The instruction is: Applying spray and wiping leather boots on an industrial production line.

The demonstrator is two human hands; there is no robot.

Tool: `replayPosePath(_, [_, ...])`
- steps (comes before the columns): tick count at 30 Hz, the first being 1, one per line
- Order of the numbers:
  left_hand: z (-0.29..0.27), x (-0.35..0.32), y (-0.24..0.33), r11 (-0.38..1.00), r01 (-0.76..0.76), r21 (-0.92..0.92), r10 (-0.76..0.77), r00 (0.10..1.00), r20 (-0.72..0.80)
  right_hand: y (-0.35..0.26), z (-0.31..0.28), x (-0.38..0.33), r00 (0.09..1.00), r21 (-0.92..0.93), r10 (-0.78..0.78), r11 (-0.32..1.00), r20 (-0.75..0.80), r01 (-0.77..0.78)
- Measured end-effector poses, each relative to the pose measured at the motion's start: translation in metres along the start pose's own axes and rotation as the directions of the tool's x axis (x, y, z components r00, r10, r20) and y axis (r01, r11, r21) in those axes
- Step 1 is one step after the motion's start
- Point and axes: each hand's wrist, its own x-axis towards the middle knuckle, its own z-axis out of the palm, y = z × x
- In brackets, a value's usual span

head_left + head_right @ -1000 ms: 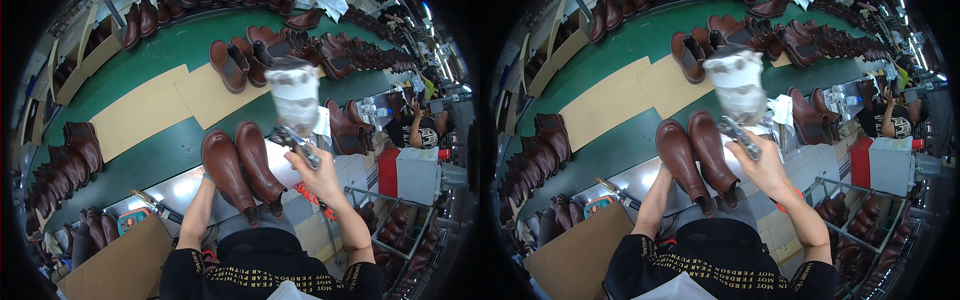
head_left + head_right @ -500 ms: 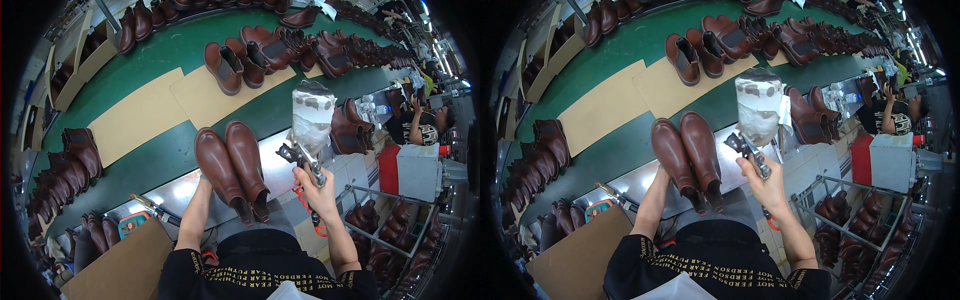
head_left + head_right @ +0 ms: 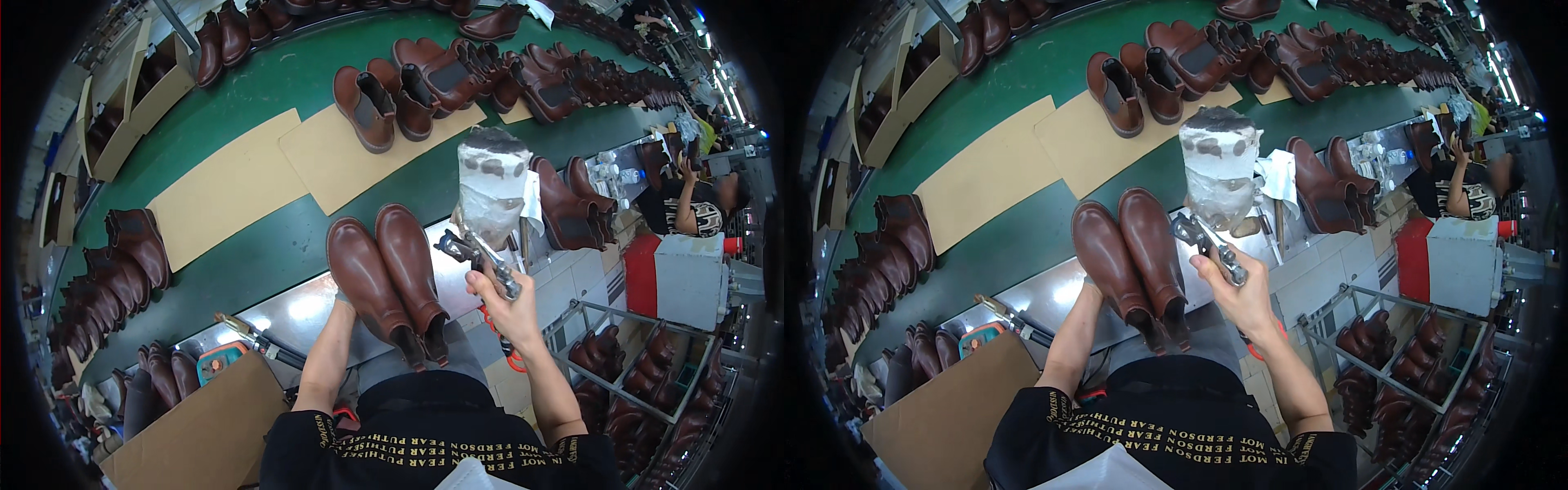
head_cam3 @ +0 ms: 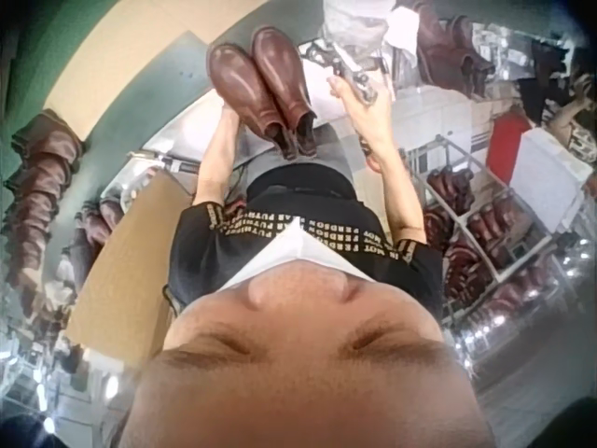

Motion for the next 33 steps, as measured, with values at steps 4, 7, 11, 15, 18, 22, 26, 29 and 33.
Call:
replayPosePath(4, [-0.001, -0.004, -0.010, 0.999, -0.032, -0.019, 0.032, 0.999, -0.043, 0.070, 0.001, 0.026, 0.992, -0.274, 0.100, 0.954, -0.084, -0.119])
replayPosePath(7, [-0.007, -0.014, 0.002, 0.984, -0.159, 0.081, 0.174, 0.956, -0.237, 0.167, 0.005, 0.042, 0.985, -0.117, 0.134, 0.982, -0.112, -0.147])
replayPosePath(11, [0.026, -0.074, 0.040, 0.780, -0.279, 0.560, 0.578, 0.665, -0.474, 0.204, 0.019, 0.033, 0.970, -0.101, 0.127, 0.983, -0.205, -0.150])
replayPosePath(15, [0.046, -0.084, 0.017, 0.576, -0.098, 0.811, 0.631, 0.684, -0.366, 0.133, 0.028, 0.021, 0.810, -0.493, -0.377, 0.861, -0.450, 0.127])
replayPosePath(18, [0.079, -0.065, 0.027, 0.130, 0.306, 0.943, 0.609, 0.726, -0.319, 0.089, 0.047, 0.036, 0.969, -0.373, -0.249, 0.897, 0.011, 0.235])
replayPosePath(22, [0.084, -0.061, 0.042, 0.086, 0.380, 0.921, 0.580, 0.732, -0.357, 0.073, 0.085, 0.087, 0.879, -0.740, 0.332, 0.671, 0.341, 0.034])
replayPosePath(26, [0.068, -0.062, 0.041, 0.085, 0.381, 0.921, 0.652, 0.678, -0.341, 0.099, 0.109, 0.092, 0.884, -0.765, 0.342, 0.643, 0.318, 0.027])
replayPosePath(29, [0.075, -0.067, 0.042, 0.077, 0.415, 0.907, 0.668, 0.653, -0.356, 0.101, 0.107, 0.088, 0.904, -0.748, 0.333, 0.663, 0.268, -0.022])
replayPosePath(33, [0.085, -0.067, 0.041, 0.082, 0.397, 0.914, 0.678, 0.650, -0.343, 0.104, 0.107, 0.086, 0.920, -0.738, 0.324, 0.672, 0.220, -0.060])
